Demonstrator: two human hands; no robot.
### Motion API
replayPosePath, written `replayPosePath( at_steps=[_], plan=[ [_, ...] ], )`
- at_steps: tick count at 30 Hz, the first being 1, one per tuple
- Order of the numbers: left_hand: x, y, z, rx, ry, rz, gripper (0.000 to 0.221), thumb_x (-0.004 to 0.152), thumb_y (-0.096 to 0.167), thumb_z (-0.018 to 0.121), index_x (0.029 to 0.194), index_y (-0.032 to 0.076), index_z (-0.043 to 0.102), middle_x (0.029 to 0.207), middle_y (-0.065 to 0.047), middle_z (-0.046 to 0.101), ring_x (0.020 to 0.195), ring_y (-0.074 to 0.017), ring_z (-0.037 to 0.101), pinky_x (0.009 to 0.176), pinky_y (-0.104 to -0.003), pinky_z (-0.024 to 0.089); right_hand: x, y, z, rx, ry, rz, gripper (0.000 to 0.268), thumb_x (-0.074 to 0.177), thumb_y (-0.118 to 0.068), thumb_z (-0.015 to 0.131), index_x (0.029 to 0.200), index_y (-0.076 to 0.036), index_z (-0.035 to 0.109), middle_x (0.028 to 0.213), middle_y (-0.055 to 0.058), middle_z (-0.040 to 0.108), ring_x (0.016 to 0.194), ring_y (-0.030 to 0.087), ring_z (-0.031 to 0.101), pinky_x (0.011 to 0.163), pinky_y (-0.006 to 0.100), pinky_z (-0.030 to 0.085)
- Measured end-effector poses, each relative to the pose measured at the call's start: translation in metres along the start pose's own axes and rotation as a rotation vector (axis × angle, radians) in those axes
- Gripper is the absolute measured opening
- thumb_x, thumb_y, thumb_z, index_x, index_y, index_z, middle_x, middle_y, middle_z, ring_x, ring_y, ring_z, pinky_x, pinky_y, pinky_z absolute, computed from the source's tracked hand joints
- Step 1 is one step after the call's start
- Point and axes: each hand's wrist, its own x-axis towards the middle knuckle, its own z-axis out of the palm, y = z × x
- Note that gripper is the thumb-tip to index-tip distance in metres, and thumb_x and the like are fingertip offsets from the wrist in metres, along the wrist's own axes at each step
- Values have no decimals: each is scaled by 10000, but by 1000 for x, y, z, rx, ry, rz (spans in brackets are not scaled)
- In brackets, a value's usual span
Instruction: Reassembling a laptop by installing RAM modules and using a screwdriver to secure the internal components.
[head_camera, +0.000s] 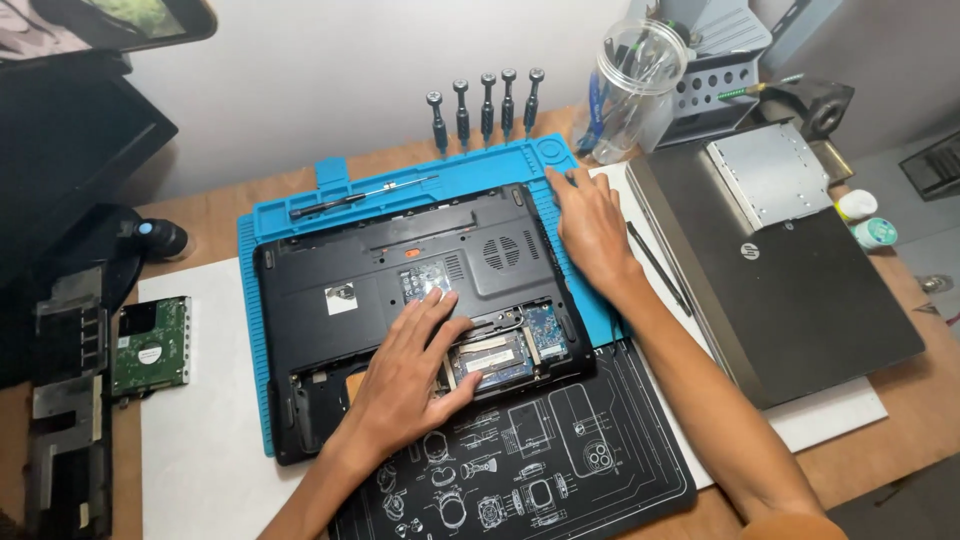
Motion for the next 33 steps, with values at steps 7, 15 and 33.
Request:
replayPosePath(
  at_steps=[7, 15, 33],
  plan=[
    [0, 0, -1, 26, 18, -66, 532, 887, 488, 691, 1302, 167, 599, 1442, -158, 564, 1433, -349, 454, 1235, -496, 276, 6, 23, 15, 105, 218, -70, 109, 993, -201, 718, 1091, -158, 698, 975, 26, 675, 953, 267, 676, 843, 434, 520],
    [1, 5, -15, -127, -2, -79, 477, 900, 395, 715, 1285, 128, 624, 1428, -185, 578, 1413, -386, 479, 1224, -526, 288, -10, -9, -19, 523, 229, -82, 78, 1034, -31, 686, 1108, -10, 692, 986, 160, 701, 828, 301, 741, 740, 375, 594],
    [3, 2, -26, -857, 320, -386, 364, 923, 129, 752, 1253, 67, 610, 967, -134, 732, 919, -231, 763, 897, -431, 593, -61, -117, -55, 1539, -541, 209, 295, 888, -111, 737, 1100, 91, 702, 896, 197, 728, 821, 249, 739, 816, 437, 640]
  ],
)
